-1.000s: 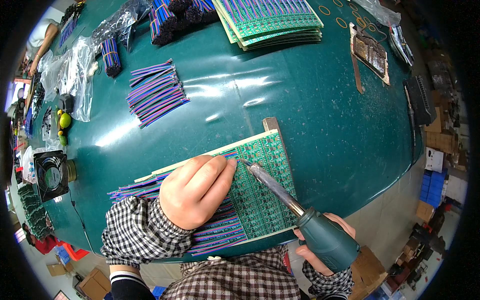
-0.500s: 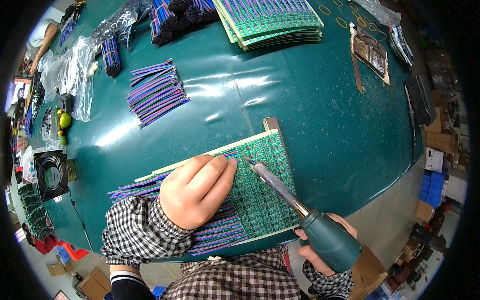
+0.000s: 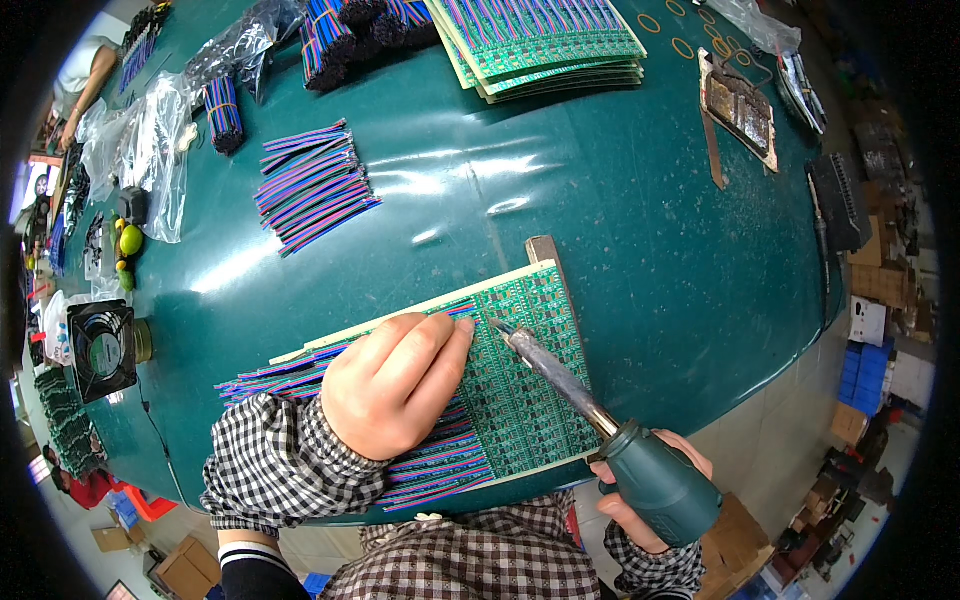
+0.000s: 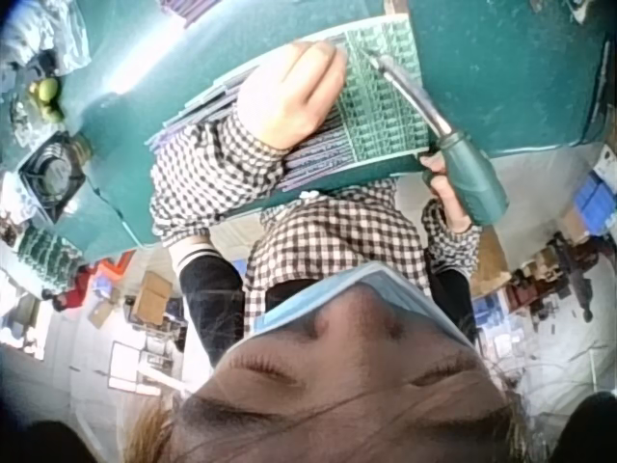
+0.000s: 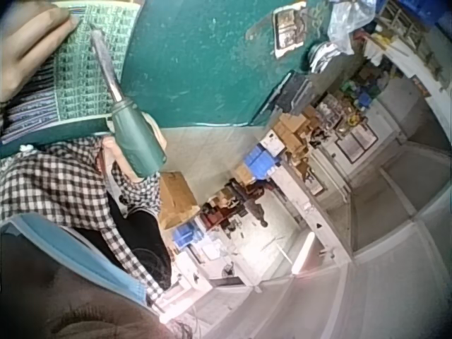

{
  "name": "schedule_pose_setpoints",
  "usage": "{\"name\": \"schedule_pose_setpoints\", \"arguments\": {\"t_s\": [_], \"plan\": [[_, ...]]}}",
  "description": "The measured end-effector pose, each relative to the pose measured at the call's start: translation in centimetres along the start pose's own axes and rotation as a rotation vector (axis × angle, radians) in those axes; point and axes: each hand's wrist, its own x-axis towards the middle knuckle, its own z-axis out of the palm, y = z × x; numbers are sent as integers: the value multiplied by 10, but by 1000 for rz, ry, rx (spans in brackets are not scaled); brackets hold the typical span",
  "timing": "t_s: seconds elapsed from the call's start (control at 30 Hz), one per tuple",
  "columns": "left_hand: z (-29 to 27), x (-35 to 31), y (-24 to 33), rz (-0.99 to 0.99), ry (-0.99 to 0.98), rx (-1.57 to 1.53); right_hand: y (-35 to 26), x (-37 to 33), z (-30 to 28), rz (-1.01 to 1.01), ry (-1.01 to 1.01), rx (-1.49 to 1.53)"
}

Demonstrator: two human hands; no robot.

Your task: The person solders ribbon cables onto circuit boards using a soldering tool, picking up cables from the table and attaching them to the boards.

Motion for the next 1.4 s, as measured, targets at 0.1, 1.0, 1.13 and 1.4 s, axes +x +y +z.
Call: {"name": "schedule_pose_setpoints", "arguments": {"t_s": [0.1, 1.0, 1.13, 1.4], "plan": [[1, 0, 0, 7, -1, 4, 4, -2, 2, 43, 7, 127], [-2, 0, -3, 50, -15, -14, -8, 6, 6, -42, -20, -76], [0, 0, -2, 58, -8, -7, -7, 6, 3, -24, -49, -86], [1, -1, -3, 67, 7, -18, 0, 1, 1, -7, -12, -11]]}}
